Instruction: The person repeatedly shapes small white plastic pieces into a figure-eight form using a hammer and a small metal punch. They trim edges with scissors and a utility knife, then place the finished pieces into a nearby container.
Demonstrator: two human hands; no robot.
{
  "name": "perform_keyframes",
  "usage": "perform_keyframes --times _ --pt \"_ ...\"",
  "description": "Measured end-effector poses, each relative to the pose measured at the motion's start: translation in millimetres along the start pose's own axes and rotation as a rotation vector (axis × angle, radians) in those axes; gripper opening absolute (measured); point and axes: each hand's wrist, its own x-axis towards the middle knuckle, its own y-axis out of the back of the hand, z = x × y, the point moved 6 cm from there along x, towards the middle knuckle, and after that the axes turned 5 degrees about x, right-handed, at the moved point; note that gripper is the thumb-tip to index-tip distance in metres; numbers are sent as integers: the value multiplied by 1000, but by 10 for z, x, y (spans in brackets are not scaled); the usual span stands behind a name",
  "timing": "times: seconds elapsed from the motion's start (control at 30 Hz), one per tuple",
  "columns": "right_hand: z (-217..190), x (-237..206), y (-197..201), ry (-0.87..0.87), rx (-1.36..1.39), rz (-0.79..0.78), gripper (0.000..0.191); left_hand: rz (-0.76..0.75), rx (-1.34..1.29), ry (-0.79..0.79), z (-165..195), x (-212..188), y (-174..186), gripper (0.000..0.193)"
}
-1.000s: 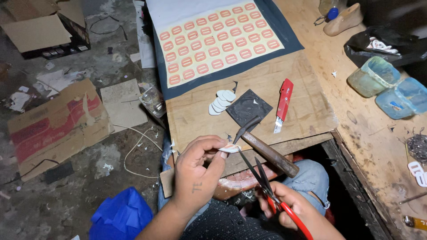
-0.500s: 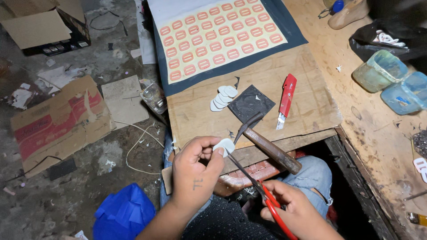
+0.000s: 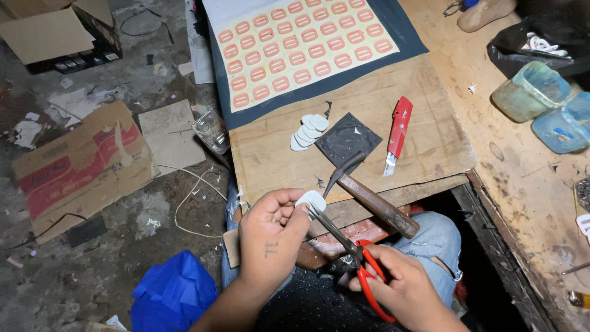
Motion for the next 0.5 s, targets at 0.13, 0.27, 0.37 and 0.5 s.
perform_keyframes --times 0.13,0.27,0.37,0.5 --pt "49 -19 -38 -88 12 3 40 25 17 6 -13 -30 11 20" --pt "31 -31 -40 -84 -14 22 42 44 30 -11 -10 -38 25 19" --pt "-14 -26 -40 -55 -38 26 40 36 -6 9 -34 -29 35 19" --pt "-71 -25 -60 -45 -55 41 41 41 -8 -9 -59 -31 57 19"
